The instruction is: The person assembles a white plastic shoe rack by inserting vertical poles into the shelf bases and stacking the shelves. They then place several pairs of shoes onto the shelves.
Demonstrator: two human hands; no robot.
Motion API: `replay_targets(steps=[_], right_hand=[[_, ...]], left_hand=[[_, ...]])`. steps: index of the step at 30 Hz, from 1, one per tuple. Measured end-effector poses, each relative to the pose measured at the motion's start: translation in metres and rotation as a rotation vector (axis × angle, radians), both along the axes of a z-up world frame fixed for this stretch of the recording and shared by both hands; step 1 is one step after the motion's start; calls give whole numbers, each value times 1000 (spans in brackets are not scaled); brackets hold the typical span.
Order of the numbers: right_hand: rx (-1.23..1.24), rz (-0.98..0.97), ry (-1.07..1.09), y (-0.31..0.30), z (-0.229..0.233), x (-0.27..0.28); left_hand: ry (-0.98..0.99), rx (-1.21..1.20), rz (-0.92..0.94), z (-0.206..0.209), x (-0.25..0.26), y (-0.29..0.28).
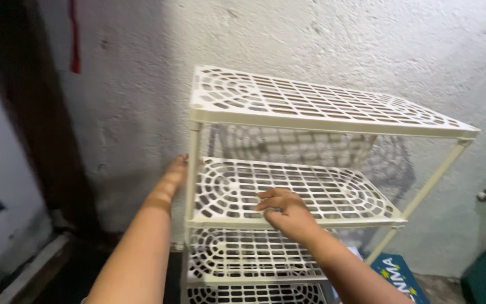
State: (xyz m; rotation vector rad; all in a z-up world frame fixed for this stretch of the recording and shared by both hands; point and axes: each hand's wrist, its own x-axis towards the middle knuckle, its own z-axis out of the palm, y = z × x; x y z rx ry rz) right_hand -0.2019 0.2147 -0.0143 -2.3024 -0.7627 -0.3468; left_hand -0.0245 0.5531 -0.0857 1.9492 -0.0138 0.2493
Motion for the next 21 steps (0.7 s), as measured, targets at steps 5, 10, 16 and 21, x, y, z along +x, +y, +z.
replay_targets(steps=[5, 10, 16, 21], right_hand=[[-80, -34, -13, 0, 5, -3], [-132, -16, 4, -1, 8, 2], [-132, -17, 42, -2, 9, 0], [-96, 20, 61, -4, 9, -1]], left_hand=[[170, -5, 58, 33, -13, -28], [187, -248, 63, 32, -13, -27], [151, -160, 90, 29, -4, -28], [249, -248, 136, 40, -24, -34]])
